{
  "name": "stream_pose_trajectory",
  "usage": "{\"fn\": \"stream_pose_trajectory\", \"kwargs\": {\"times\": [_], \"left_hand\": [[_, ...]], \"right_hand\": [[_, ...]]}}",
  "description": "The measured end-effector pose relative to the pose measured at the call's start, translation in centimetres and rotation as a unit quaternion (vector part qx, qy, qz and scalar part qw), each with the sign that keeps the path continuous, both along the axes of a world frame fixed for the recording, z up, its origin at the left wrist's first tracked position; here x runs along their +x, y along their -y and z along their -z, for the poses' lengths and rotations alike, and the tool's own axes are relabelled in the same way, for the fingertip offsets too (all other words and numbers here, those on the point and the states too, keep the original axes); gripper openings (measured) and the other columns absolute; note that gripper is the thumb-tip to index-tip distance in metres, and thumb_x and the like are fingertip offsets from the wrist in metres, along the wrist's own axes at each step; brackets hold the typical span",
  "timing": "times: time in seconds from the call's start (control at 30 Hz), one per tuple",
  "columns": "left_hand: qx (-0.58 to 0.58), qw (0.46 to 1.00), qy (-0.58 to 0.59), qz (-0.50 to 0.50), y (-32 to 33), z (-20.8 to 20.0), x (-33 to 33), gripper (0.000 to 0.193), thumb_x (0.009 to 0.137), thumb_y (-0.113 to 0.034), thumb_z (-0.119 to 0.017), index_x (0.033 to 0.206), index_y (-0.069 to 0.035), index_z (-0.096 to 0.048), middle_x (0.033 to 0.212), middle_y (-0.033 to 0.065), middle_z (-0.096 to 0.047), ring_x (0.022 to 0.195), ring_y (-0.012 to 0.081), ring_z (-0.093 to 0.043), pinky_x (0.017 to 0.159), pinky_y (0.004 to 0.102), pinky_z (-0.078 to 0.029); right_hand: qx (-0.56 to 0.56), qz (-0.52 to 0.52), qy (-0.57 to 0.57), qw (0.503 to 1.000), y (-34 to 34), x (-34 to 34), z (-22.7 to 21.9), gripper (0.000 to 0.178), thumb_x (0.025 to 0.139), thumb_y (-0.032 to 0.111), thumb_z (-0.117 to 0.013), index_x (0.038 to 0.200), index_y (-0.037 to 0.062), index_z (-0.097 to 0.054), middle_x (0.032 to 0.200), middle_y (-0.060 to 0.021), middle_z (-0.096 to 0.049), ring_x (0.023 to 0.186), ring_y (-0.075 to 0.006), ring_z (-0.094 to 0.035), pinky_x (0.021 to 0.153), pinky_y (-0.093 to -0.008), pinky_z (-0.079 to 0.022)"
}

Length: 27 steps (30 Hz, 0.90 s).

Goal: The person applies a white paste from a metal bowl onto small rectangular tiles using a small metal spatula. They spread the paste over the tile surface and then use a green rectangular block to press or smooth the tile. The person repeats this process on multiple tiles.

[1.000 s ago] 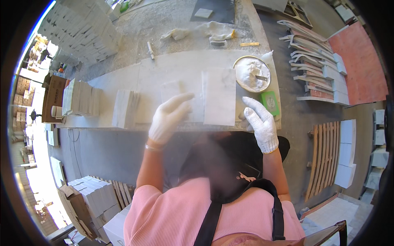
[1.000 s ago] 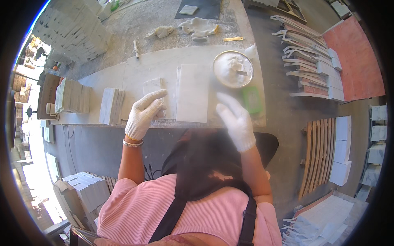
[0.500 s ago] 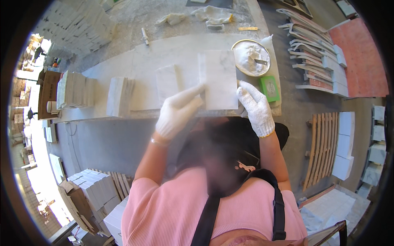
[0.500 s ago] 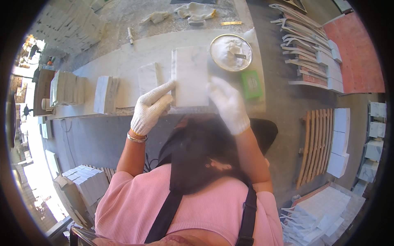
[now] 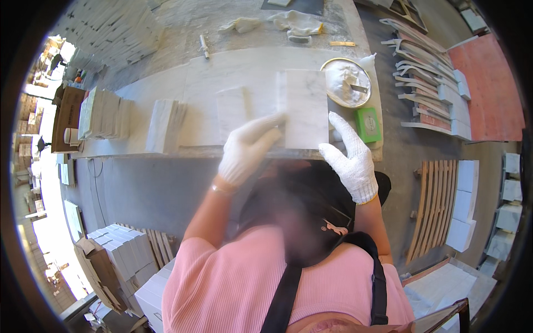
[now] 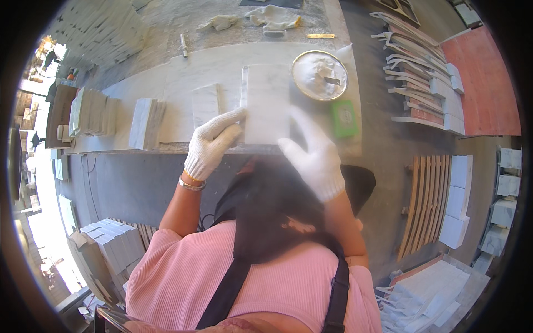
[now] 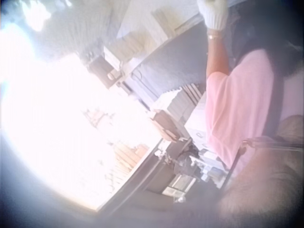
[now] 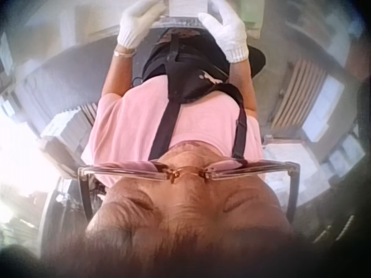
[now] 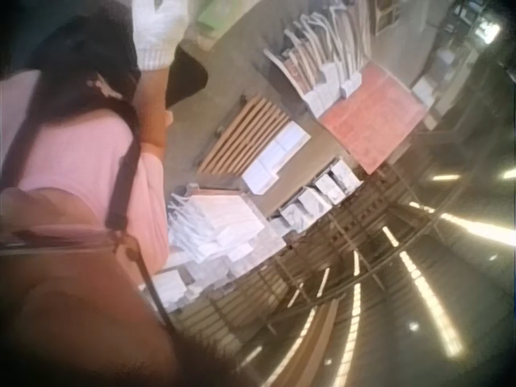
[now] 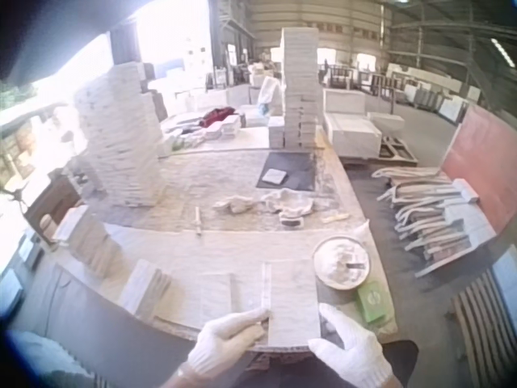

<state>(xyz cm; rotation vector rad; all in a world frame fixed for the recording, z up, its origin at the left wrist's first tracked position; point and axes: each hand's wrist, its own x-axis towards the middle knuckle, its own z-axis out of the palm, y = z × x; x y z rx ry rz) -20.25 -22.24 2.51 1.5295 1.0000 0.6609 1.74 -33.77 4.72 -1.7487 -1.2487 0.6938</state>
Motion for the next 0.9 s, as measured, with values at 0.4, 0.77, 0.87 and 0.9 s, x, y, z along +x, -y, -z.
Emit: {"fn": "stream_pose_trajectory", "kwargs": {"times": [0.4,0.77,0.87,0.9], "left_hand": [[0.071,0.996,-0.044,0.014,0.5,-2.0,-0.3,0.04,0.098,-0.012,-0.072,0.137,-0.003,-0.073,0.094,0.0016,-0.074,0.079,0.007,-0.062,0.074,0.0251,-0.054],[0.068,0.956,-0.098,0.268,4.7,-6.6,4.3,0.078,0.101,-0.028,-0.072,0.164,0.0,-0.036,0.139,0.0197,-0.07,0.128,0.0253,-0.067,0.108,0.0388,-0.05],[-0.052,0.96,0.023,0.273,5.9,-5.9,7.5,0.079,0.101,-0.028,-0.071,0.166,0.0,-0.034,0.145,0.0189,-0.066,0.134,0.0254,-0.062,0.111,0.0387,-0.047],[-0.084,0.961,0.1,0.245,6.5,-5.3,8.9,0.071,0.102,-0.027,-0.071,0.161,0.002,-0.043,0.144,0.0147,-0.066,0.13,0.022,-0.062,0.109,0.0367,-0.049]], "right_hand": [[-0.033,-0.004,-0.319,0.947,-2.5,1.4,0.2,0.054,0.097,0.013,-0.072,0.145,-0.0095,-0.057,0.128,-0.0148,-0.071,0.114,-0.0194,-0.067,0.101,-0.0326,-0.052],[0.081,0.083,-0.363,0.925,8.4,3.5,3.0,0.067,0.091,0.007,-0.077,0.152,-0.0035,-0.052,0.138,-0.0106,-0.067,0.122,-0.0186,-0.064,0.106,-0.0346,-0.051],[0.077,0.102,-0.338,0.932,10.5,3.7,3.2,0.065,0.091,0.008,-0.077,0.151,-0.0037,-0.054,0.14,-0.0113,-0.067,0.122,-0.0191,-0.064,0.105,-0.0349,-0.052],[0.074,0.105,-0.338,0.932,11.1,3.8,3.2,0.066,0.091,0.008,-0.078,0.151,-0.0034,-0.054,0.139,-0.0116,-0.067,0.122,-0.0192,-0.064,0.106,-0.0351,-0.052]]}}
